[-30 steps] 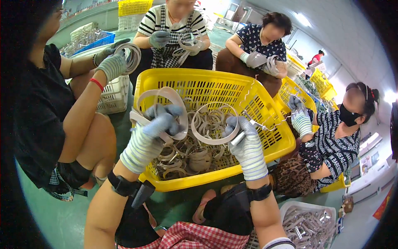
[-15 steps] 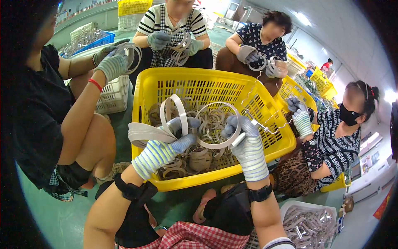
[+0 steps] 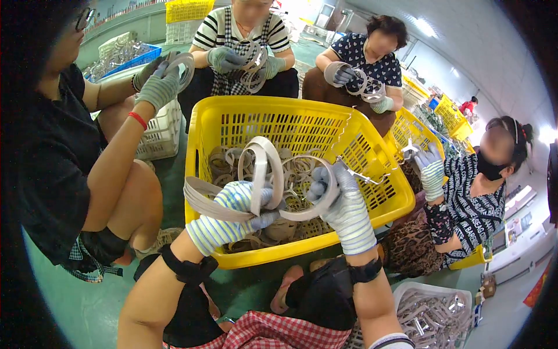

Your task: Sorting and organizing plastic or rubber circular parts and strips into baskets while working on the floor.

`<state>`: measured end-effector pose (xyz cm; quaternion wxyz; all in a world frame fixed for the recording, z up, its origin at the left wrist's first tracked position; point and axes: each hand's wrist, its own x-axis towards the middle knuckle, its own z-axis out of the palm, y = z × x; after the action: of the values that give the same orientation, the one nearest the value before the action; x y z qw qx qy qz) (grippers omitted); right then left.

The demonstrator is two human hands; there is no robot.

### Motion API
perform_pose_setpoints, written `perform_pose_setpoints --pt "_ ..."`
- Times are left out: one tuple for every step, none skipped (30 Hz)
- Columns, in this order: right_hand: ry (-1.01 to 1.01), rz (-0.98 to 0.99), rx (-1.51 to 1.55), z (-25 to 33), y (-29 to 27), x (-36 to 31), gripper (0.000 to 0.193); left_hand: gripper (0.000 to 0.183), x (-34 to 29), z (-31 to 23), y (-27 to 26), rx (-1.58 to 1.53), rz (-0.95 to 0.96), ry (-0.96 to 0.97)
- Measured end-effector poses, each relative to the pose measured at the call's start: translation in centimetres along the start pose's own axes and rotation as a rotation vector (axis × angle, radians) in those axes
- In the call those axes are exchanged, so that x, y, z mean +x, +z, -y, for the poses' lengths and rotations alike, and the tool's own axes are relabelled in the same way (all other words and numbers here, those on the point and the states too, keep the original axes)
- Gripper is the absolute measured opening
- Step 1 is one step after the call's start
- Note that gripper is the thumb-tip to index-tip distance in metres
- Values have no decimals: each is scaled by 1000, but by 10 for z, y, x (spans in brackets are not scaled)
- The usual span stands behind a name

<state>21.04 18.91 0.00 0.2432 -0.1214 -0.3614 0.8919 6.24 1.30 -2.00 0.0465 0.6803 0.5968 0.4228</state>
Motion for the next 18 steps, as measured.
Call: perform_pose_setpoints --pt "-65 -21 -213 2 0 -3 22 26 0 -4 -1 -245 -108 -149" --pt "-129 -43 -426 4 -2 -4 24 23 0 -6 -1 -491 -216 -298" --pt "-92 86 -638 14 -10 -3 27 21 1 -1 -13 -449 -254 -431" --pt "-97 87 -638 11 -16 -3 27 22 6 -9 -25 -336 -324 -529" --pt "-166 117 -710 5 -19 -5 29 21 6 -7 -28 -675 -449 -475" --pt "-232 151 -779 2 -16 -5 32 20 2 -3 -33 -1009 -573 -412" --pt "-191 201 -985 3 -12 -6 29 22 0 5 -37 -1154 -557 -365" --pt "-173 299 -852 2 -6 -10 28 20 -1 6 -42 -1197 -557 -367" --pt "-139 270 -943 0 -2 -10 29 21 -2 6 -44 -1197 -568 -371" --pt "-104 240 -1034 -1 0 -10 31 21 -3 7 -46 -1196 -578 -375" --pt "-102 246 -1031 -2 -1 -9 31 21 -5 7 -49 -1191 -582 -377" --pt "-26 278 -978 -1 -4 -9 32 22 -6 8 -51 -1155 -579 -407" --pt "50 310 -923 -2 -5 -8 34 24 -8 8 -53 -1119 -575 -436" --pt "52 313 -922 -2 -4 -8 34 24 -10 8 -56 -1117 -578 -438" --pt "4 334 -1030 -1 0 -10 33 25 -11 8 -58 -1085 -541 -483" --pt "-44 355 -1138 0 2 -11 33 26 -12 8 -59 -1052 -504 -529" --pt "-43 355 -1139 -1 0 -11 33 26 -12 8 -59 -1054 -505 -529" --pt "-53 324 -1176 -3 -3 -11 32 27 -12 7 -59 -1008 -497 -535"
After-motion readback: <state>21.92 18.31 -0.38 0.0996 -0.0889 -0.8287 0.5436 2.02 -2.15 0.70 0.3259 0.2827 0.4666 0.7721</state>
